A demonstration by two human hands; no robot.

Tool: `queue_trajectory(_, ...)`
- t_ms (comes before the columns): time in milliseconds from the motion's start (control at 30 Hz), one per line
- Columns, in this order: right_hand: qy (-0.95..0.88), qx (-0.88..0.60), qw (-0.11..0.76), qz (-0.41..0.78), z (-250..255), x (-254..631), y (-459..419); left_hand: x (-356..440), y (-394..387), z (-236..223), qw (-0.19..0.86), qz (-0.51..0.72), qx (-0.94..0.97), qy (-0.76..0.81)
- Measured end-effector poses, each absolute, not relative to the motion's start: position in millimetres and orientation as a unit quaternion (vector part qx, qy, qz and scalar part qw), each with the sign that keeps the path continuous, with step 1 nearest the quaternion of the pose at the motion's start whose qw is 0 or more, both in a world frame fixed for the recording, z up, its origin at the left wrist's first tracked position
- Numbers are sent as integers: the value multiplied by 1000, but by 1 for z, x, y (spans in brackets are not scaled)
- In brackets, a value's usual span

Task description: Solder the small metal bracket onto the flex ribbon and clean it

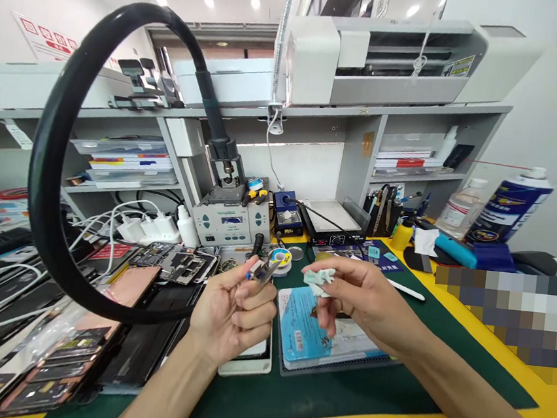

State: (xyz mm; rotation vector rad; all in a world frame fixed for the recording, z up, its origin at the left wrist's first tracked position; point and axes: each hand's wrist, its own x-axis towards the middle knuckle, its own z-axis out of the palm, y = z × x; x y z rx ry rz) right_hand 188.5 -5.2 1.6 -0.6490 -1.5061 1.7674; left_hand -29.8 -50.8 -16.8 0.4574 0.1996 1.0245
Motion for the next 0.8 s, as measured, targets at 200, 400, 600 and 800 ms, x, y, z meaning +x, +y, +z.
queue_trajectory(200, -569, -179, 362, 716, -3, 192, -6, -25, -50, -18, 842, 490, 213, 74)
queue_trajectory(400, -651, -232, 466, 552, -3, 190, -11, -21, -52, -18, 853, 477, 203, 60)
queue_trajectory(600, -659, -234, 522, 489, 0, 183, -17, -13, -52, -23, 874, 444, 186, 62)
queue_trajectory(800, -698, -250, 494, 454, -2, 182, -18, -8, -51, -31, 904, 390, 158, 68)
